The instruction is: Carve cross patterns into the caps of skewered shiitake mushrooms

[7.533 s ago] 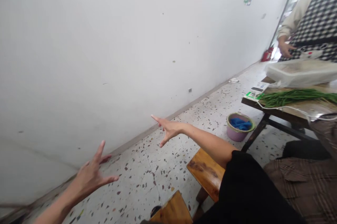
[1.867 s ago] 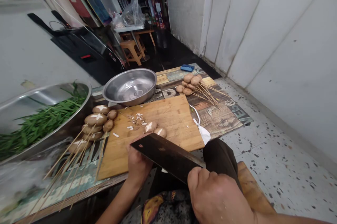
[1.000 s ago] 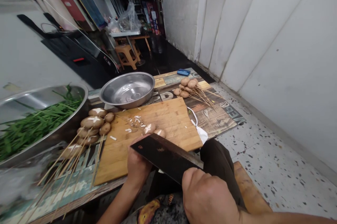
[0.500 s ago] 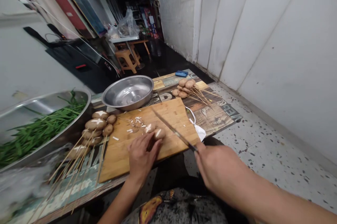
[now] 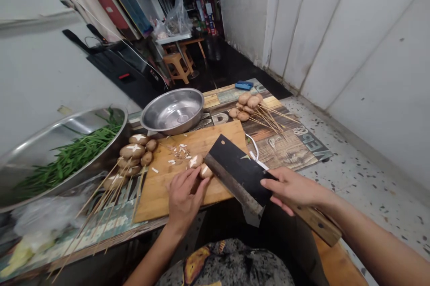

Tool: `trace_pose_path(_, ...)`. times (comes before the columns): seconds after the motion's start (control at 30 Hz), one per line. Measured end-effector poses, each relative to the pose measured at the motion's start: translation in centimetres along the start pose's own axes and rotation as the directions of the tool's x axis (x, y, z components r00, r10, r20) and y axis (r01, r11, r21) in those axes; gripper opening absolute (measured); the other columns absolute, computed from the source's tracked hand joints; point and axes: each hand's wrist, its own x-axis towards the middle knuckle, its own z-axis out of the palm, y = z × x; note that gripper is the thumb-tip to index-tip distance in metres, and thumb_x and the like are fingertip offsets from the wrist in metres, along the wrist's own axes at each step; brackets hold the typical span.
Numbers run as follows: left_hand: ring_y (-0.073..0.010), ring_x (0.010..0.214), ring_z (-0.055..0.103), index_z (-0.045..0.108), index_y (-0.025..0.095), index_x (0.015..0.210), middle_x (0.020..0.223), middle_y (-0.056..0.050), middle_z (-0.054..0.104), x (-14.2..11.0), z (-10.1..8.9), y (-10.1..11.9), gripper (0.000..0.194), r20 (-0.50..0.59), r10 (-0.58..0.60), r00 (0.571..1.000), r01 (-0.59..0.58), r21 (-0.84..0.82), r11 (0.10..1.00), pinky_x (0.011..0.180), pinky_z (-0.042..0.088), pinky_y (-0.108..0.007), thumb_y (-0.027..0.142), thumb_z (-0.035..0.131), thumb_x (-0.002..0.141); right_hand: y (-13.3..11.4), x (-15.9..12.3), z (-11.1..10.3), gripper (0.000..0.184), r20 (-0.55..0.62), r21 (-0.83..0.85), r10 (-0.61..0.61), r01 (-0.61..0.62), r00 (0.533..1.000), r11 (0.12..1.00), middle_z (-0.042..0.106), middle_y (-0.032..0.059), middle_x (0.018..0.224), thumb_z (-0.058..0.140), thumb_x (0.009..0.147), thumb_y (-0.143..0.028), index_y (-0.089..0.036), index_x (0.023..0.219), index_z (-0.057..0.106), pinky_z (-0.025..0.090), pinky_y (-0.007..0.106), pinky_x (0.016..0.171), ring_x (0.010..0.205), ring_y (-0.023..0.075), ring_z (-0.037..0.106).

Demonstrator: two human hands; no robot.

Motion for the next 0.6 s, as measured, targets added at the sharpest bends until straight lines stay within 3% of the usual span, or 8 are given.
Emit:
trace_pose_path(0.2,-0.0248,0.102,0.062,0.066,0.017,0.119,0.107,-0.01,0.07,-0.1,0.0,0.0,0.032,-0.021,0.016,1.0,-0.016,0.009,1.0,0.091,0.041,-0.039,0.029,0.068,0.09,0.9,0.8,-1.1,0.042,0.077,0.058,-0.008,0.003,0.997,0.998,0.05,-0.0074,0.044,0.052,0.092,-0.059,-0.021,0.074,0.047,0.034,0.018,0.038,0.034,0.0072,0.044)
trace_pose_path(0.4,-0.0237,0.101,0.062,0.067,0.018,0.118,0.106,-0.009,0.07,0.1,0.0,-0.1,0.03,-0.017,0.018,1.0,-0.019,-0.03,0.999,0.09,0.043,-0.038,0.028,0.069,0.09,2.3,1.6,-1.9,0.046,0.12,0.077,-0.005,-0.004,0.993,0.997,0.056,-0.0039,0.046,0.053,0.093,-0.06,-0.019,0.072,0.05,0.039,0.017,0.039,0.036,0.007,0.049)
trace_pose_path(0.6,-0.0231,0.1,0.063,0.069,0.019,0.116,0.105,-0.008,0.071,0.2,0.0,-0.2,0.026,0.003,0.013,1.0,-0.013,-0.036,0.999,0.09,0.042,-0.039,0.028,0.067,0.091,2.1,3.4,-2.8,0.049,0.211,0.18,-0.005,-0.034,0.977,0.983,0.051,-0.0056,0.043,0.058,0.084,-0.065,-0.02,0.065,0.048,0.036,0.019,0.031,0.03,0.0087,0.048)
